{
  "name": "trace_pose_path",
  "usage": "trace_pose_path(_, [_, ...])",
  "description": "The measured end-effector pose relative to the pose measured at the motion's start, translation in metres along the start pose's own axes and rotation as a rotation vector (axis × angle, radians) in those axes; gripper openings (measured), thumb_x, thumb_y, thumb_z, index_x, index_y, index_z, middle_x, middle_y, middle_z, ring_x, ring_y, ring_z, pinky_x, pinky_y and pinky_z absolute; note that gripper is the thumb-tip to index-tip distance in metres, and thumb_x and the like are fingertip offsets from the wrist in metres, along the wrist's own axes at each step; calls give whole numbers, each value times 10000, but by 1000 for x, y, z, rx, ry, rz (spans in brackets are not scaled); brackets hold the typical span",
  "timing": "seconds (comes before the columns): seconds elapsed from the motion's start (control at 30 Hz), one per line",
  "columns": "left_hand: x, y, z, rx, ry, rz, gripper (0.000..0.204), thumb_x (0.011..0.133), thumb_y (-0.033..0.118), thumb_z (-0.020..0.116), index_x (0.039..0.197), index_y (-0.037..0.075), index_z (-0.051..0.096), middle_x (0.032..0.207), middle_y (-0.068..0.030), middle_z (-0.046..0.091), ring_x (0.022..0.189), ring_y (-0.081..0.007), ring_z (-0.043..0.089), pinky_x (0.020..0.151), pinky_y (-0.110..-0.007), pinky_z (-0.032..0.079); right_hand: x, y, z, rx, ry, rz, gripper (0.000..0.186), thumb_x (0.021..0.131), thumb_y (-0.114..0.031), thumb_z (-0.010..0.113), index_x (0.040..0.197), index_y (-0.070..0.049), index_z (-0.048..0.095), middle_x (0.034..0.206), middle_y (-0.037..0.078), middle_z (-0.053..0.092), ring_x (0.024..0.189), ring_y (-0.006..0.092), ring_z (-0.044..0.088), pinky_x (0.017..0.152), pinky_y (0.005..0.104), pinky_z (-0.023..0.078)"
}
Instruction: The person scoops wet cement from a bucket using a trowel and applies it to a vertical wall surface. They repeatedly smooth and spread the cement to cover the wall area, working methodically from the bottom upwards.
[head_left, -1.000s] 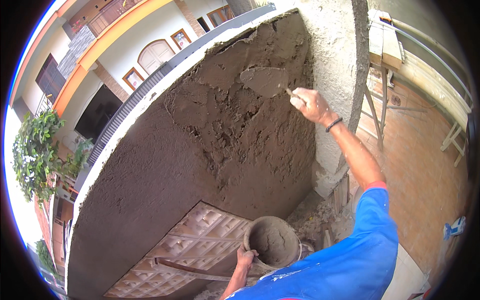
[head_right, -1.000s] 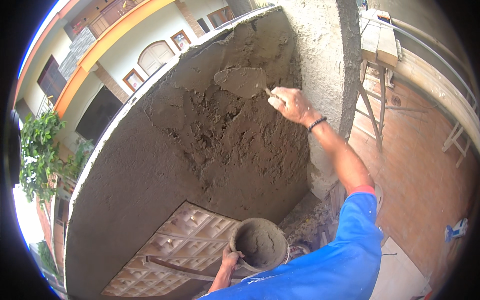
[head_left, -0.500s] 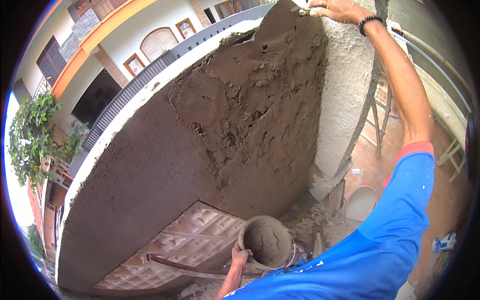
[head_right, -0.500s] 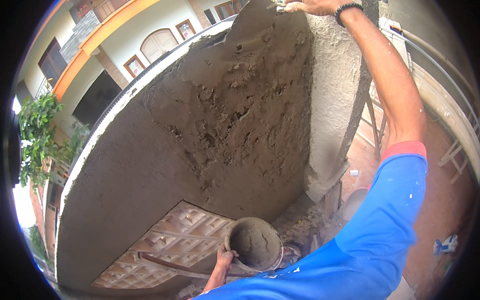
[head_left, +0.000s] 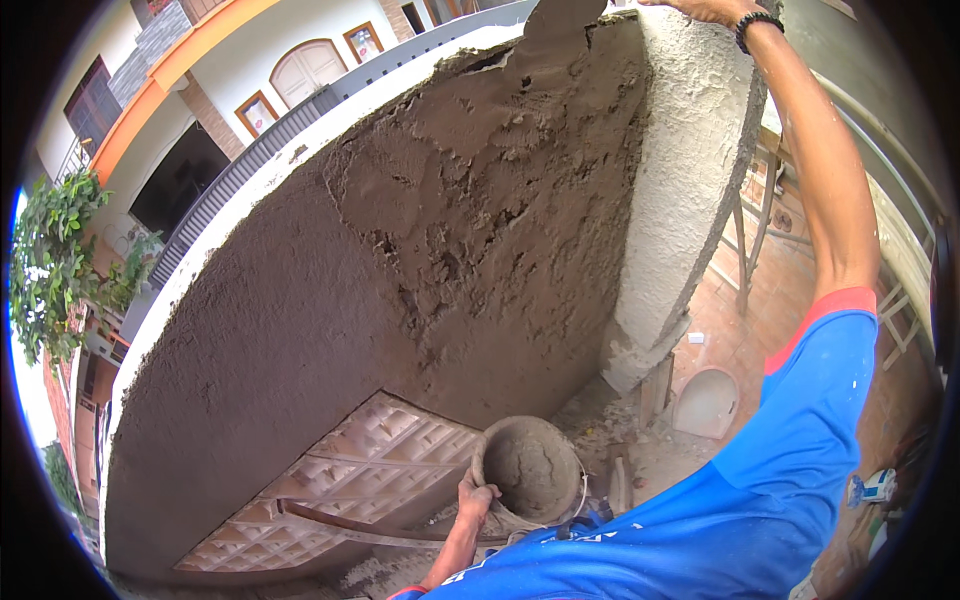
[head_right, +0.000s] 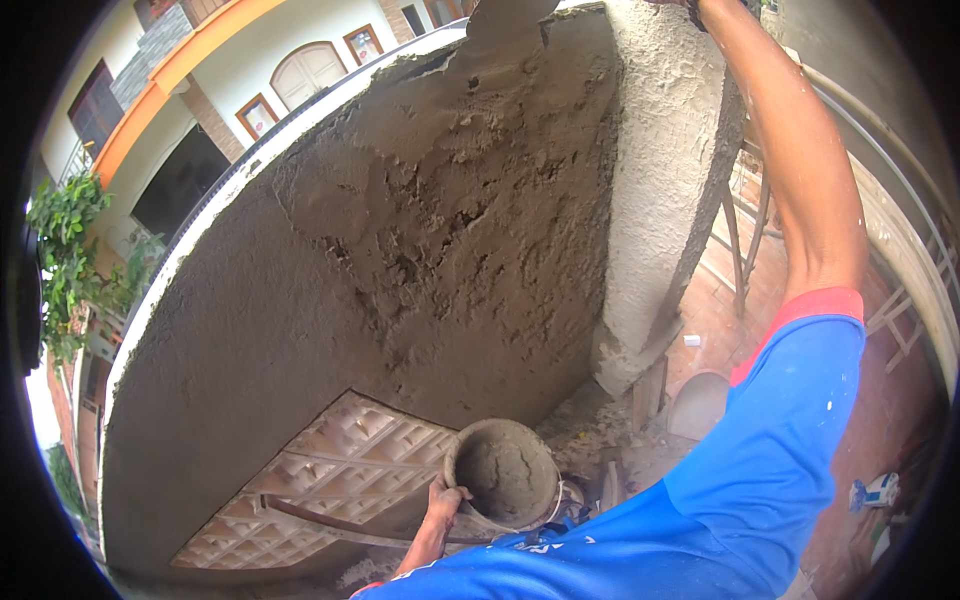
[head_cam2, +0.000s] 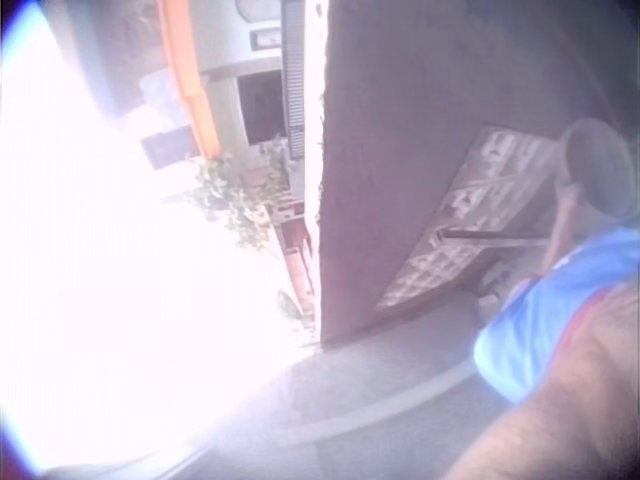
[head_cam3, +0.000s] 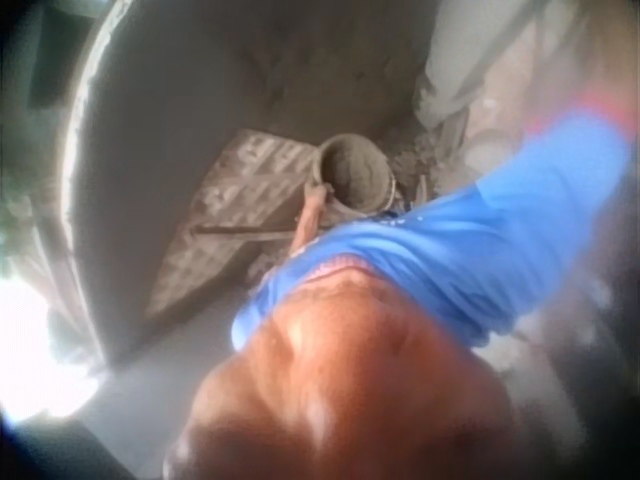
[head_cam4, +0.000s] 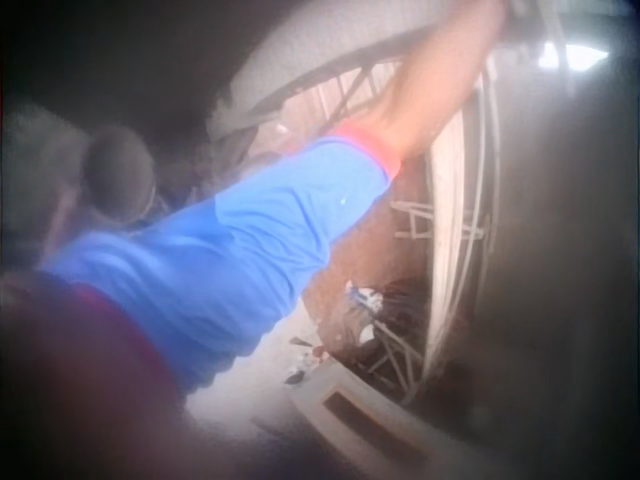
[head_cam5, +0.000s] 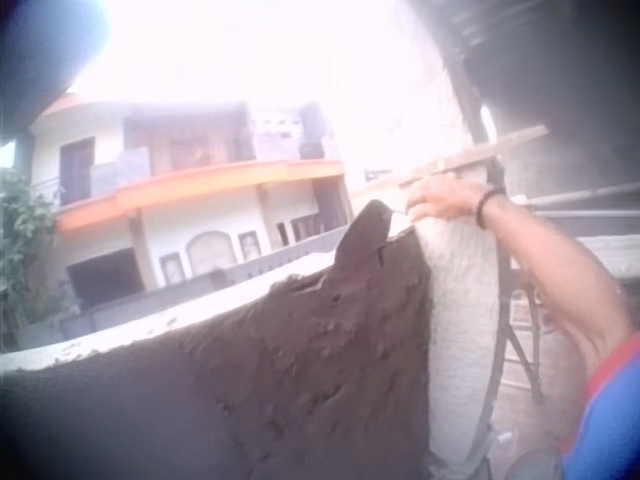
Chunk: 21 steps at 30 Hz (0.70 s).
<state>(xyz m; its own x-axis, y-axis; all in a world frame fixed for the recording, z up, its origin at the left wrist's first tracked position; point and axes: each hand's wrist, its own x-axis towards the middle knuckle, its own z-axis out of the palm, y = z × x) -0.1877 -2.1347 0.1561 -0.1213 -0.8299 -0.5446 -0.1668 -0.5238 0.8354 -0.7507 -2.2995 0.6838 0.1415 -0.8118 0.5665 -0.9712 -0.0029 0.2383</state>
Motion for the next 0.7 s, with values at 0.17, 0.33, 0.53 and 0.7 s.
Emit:
trace_pose_path(0.17, [2,-5,0,25,-24,31,664,586,-148,549,1244,-67,522,1058,-122,634,932,-226,601,795,-312,494,-16,-23,-19,258,114,113,314,901,-302,577,1085,-68,674,1131,149,648,1096,290,573,956,403,437])
trace_pose_path(0.33, [-3,-13,-5,-9,26,65,664,578,-140,555,1237,-59,532,1057,-121,634,926,-227,597,781,-304,491,-30,-37,6,194,23,-25,391,906,-393,574,1140,-90,654,1132,122,655,1047,280,609,934,388,468])
trace_pose_path(0.53, [3,-20,-5,-17,51,46,692,559,-150,548,1243,-45,537,1059,-118,635,928,-222,593,762,-301,493,-17,-78,34,32,38,-194,441,892,-474,572,1128,-112,657,1101,94,666,1039,271,614,940,402,479])
trace_pose_path(0.7, [3,-29,-14,-39,59,87,661,575,-157,539,1227,-56,536,1040,-111,637,907,-221,599,759,-303,500,27,-59,-16,103,-291,-136,400,902,-391,577,1139,-77,650,1127,150,657,1064,284,603,908,384,469])
